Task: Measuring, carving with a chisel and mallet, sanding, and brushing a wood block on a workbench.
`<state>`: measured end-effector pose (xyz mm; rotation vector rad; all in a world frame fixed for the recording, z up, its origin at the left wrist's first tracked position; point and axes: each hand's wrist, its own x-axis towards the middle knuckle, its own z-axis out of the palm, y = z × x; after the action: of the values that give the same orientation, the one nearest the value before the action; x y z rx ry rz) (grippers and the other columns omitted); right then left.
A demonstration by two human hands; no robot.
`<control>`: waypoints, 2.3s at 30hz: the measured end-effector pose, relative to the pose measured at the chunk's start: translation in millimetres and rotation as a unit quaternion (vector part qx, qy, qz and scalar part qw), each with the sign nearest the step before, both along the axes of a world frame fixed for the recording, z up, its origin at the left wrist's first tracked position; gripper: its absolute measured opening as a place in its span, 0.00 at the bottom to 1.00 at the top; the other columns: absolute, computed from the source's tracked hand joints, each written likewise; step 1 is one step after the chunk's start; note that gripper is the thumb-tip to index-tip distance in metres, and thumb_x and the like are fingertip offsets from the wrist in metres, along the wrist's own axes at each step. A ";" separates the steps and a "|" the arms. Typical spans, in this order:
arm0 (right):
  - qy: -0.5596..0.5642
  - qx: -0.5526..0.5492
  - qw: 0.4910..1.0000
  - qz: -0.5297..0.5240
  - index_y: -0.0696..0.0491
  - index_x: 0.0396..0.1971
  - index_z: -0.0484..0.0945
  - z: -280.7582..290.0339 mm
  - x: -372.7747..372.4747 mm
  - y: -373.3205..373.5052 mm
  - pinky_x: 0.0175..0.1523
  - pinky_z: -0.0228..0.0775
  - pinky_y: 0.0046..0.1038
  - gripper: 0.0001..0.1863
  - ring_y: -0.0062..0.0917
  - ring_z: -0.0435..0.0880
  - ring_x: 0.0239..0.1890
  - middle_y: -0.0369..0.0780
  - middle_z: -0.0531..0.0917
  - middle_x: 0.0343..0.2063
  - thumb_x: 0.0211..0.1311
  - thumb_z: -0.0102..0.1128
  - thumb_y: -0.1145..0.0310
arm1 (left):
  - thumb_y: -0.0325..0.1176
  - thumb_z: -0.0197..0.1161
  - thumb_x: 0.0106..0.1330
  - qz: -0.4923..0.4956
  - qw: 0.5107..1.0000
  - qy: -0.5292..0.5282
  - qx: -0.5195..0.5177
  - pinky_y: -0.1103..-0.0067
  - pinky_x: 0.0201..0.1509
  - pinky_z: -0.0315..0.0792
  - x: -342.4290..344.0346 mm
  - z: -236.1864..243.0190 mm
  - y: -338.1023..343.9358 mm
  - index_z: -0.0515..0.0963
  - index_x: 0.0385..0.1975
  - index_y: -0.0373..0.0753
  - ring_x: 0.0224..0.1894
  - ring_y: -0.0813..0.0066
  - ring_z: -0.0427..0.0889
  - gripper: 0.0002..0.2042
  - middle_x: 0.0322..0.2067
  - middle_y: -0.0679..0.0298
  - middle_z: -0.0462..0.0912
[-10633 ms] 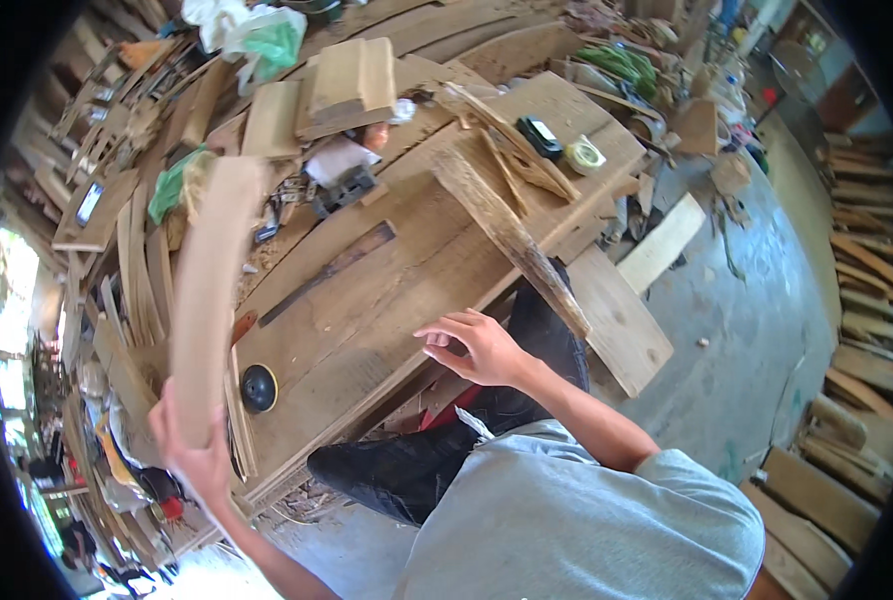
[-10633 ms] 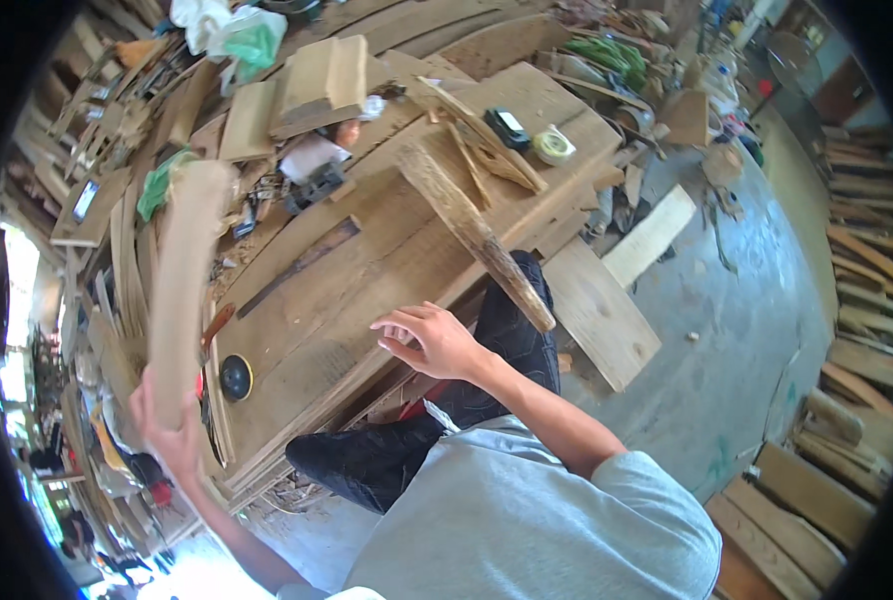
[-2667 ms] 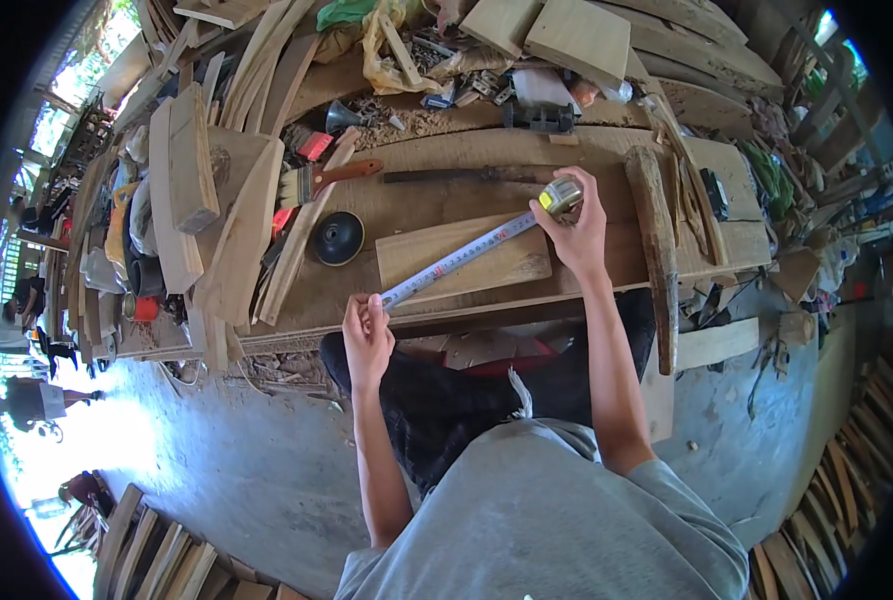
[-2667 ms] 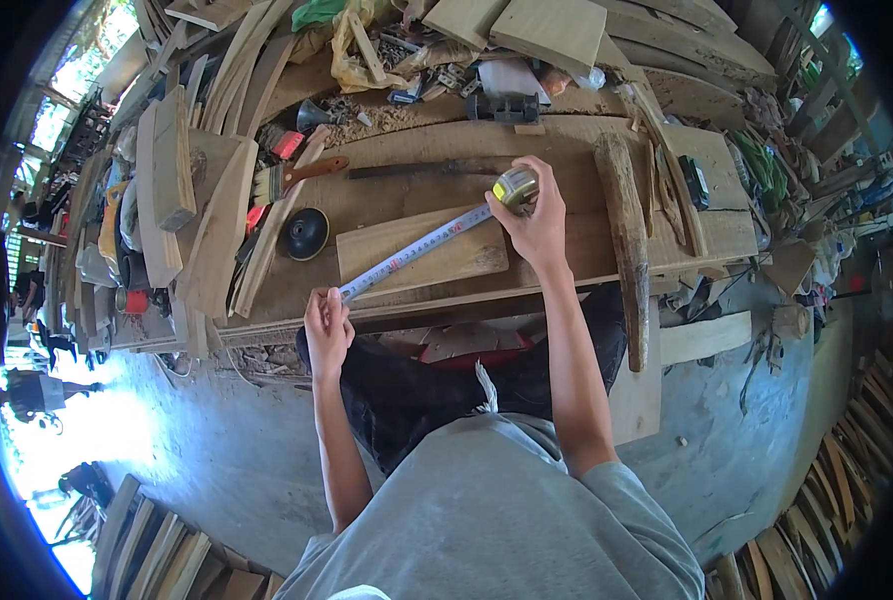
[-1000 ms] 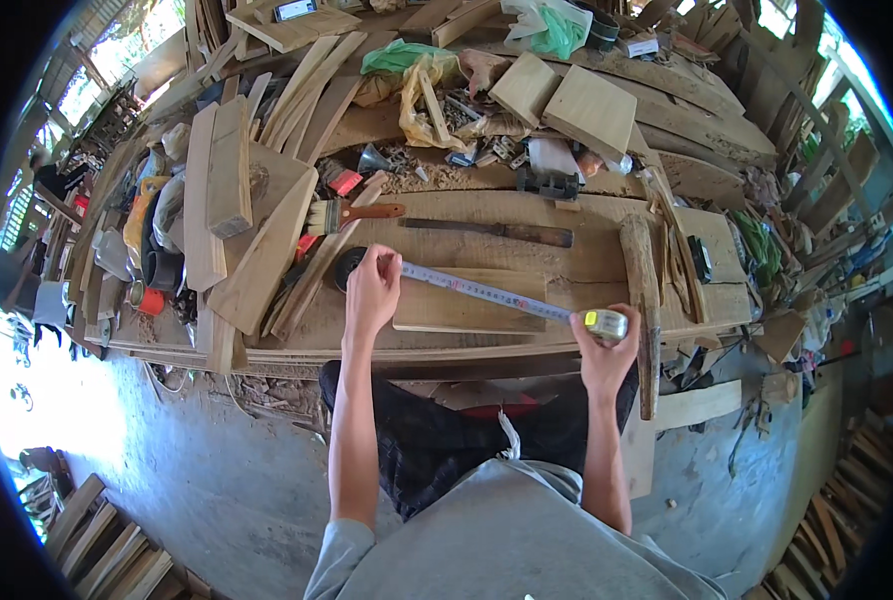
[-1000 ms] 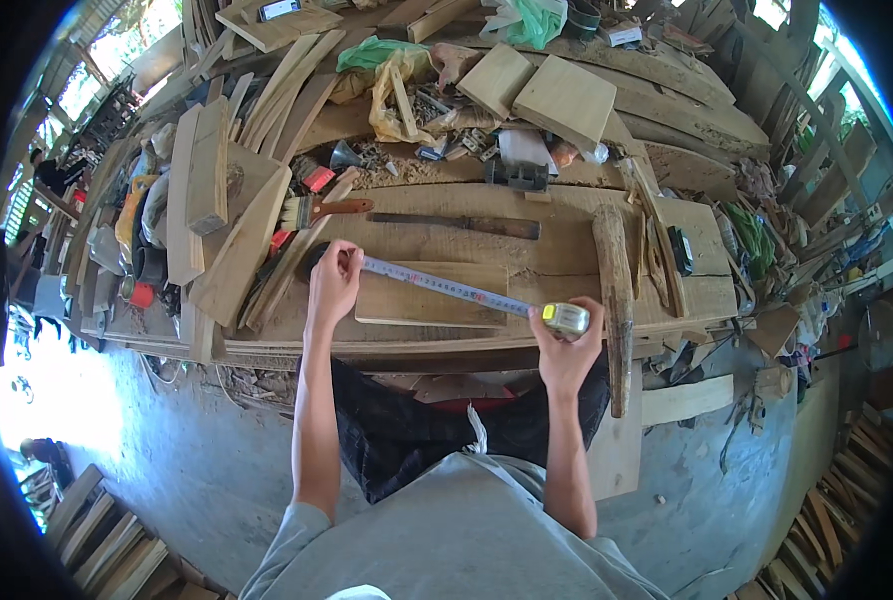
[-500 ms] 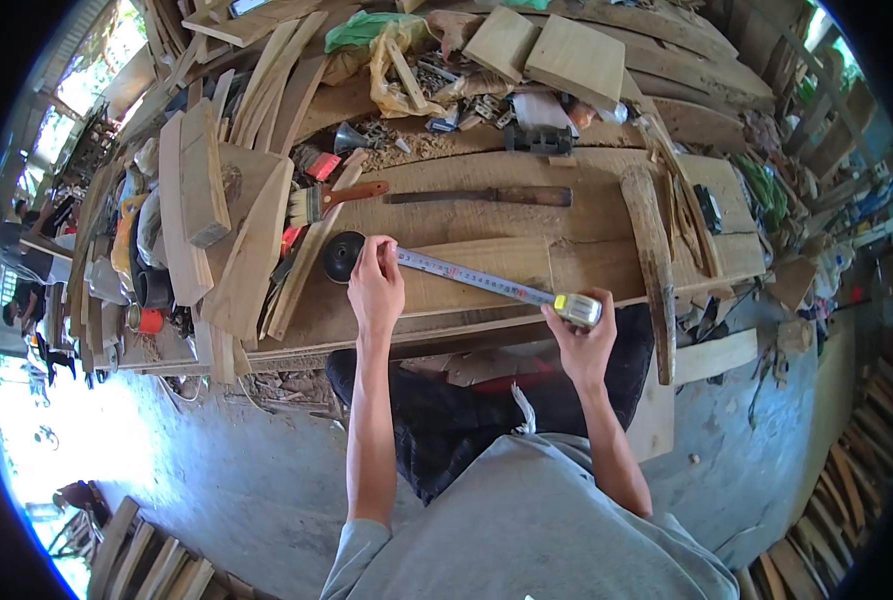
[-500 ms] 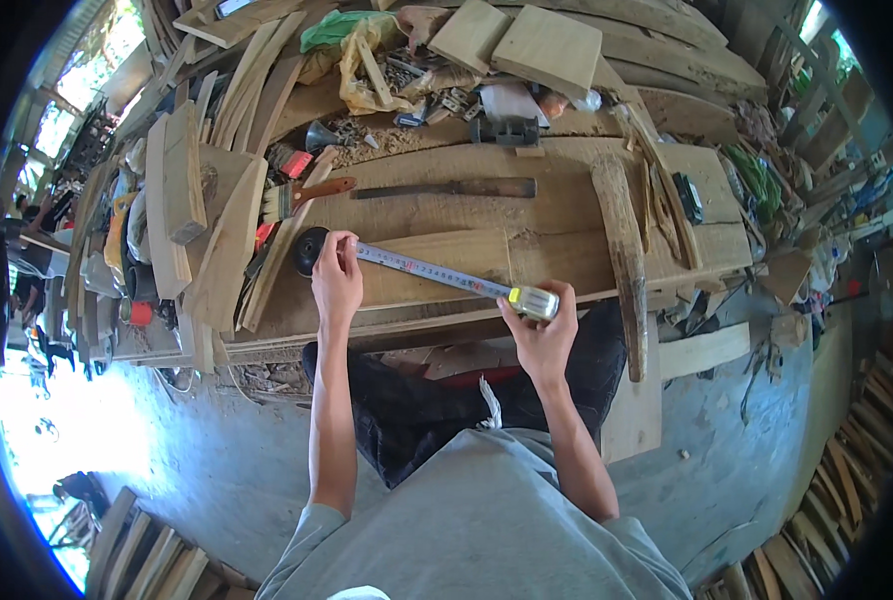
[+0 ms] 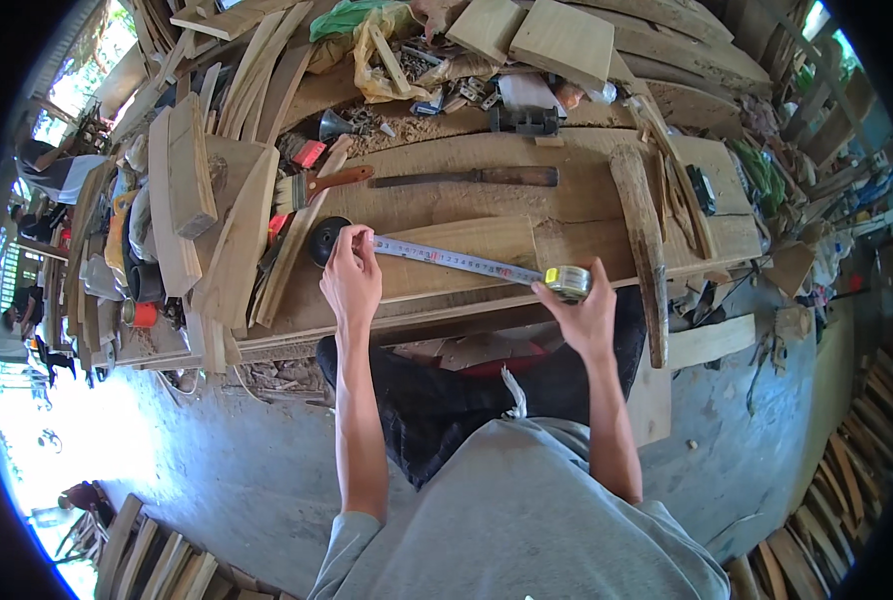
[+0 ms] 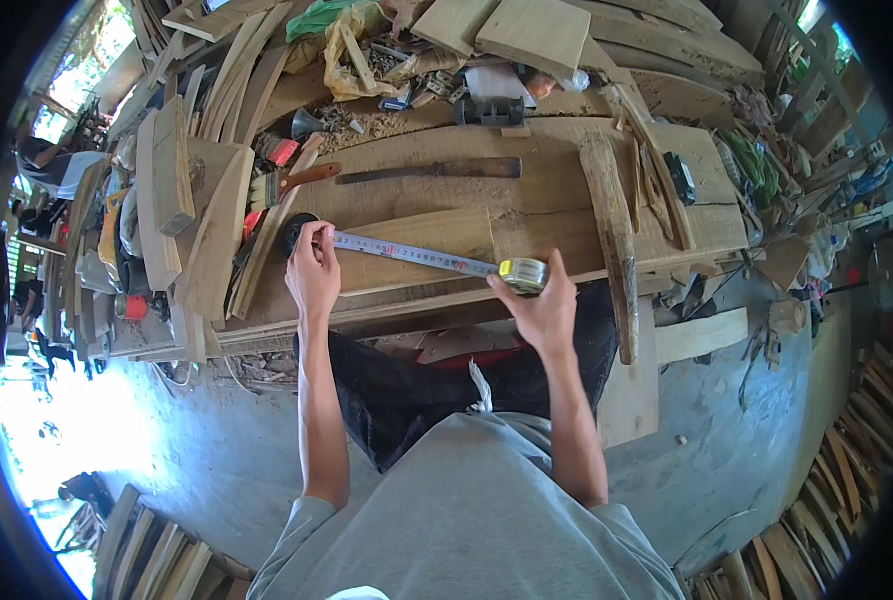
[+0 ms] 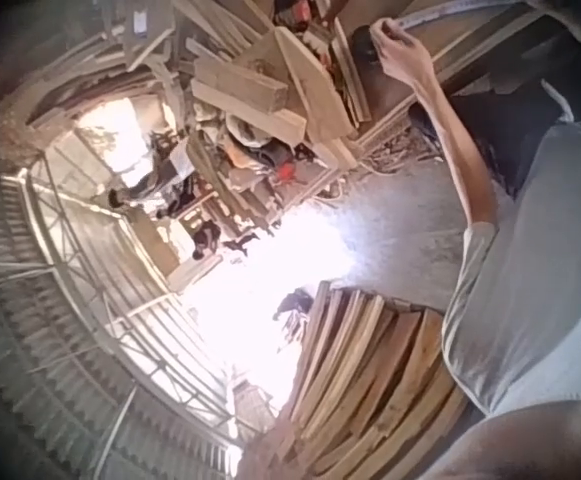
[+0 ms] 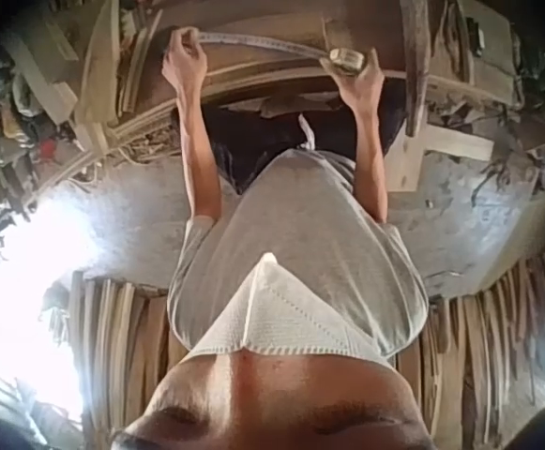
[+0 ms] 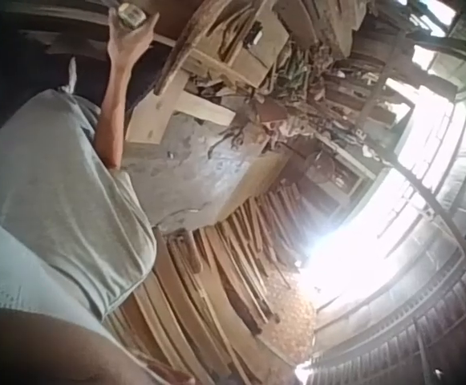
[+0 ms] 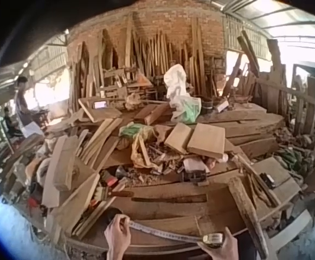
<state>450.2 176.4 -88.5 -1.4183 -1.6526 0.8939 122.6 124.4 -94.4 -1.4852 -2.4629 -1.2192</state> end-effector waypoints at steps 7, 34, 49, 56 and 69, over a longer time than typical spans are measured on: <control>0.046 0.010 0.998 -0.031 0.51 0.56 0.78 4.3 46.0 36.7 0.44 0.78 0.22 0.28 0.18 0.86 0.44 0.35 0.87 0.45 0.57 0.82 0.70 | 0.38 0.62 0.81 0.053 0.997 -0.047 -0.009 0.73 0.34 0.75 -13.2 2.4 -62.9 0.82 0.45 0.42 0.28 0.72 0.83 0.08 0.30 0.62 0.86; 0.058 0.198 0.977 0.060 0.53 0.59 0.75 -18.7 -7.5 44.2 0.45 0.74 0.26 0.30 0.26 0.84 0.42 0.40 0.83 0.46 0.55 0.77 0.76 | 0.32 0.57 0.82 -0.059 0.994 -0.090 -0.009 0.71 0.38 0.76 8.2 -14.6 -58.5 0.81 0.52 0.40 0.31 0.66 0.81 0.08 0.37 0.59 0.85; 0.010 0.203 0.958 0.202 0.52 0.63 0.74 -8.8 -31.3 127.0 0.54 0.77 0.29 0.32 0.24 0.86 0.44 0.39 0.85 0.46 0.60 0.78 0.71 | 0.29 0.58 0.81 -0.022 0.987 -0.149 0.049 0.78 0.30 0.69 30.4 -26.0 -65.8 0.78 0.54 0.38 0.24 0.76 0.74 0.07 0.30 0.62 0.80; -0.008 0.164 0.966 0.199 0.51 0.63 0.74 -11.4 -14.9 132.7 0.54 0.78 0.30 0.32 0.28 0.86 0.45 0.40 0.84 0.45 0.59 0.79 0.71 | 0.33 0.57 0.82 -0.102 0.987 -0.098 -0.080 0.68 0.35 0.74 -14.6 4.1 -50.2 0.79 0.54 0.45 0.28 0.65 0.81 0.08 0.30 0.59 0.82; -0.075 0.260 0.959 0.088 0.55 0.46 0.84 6.8 34.8 22.4 0.50 0.80 0.36 0.26 0.38 0.86 0.44 0.43 0.85 0.41 0.46 0.88 0.69 | 0.31 0.54 0.81 -0.145 0.988 -0.039 -0.045 0.59 0.45 0.77 -50.0 -12.5 20.6 0.81 0.47 0.43 0.41 0.46 0.85 0.07 0.39 0.52 0.85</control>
<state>485.0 198.8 -81.7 -1.0029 -1.9693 0.3984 72.6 144.9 -106.9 -1.9104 -2.4450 -1.2413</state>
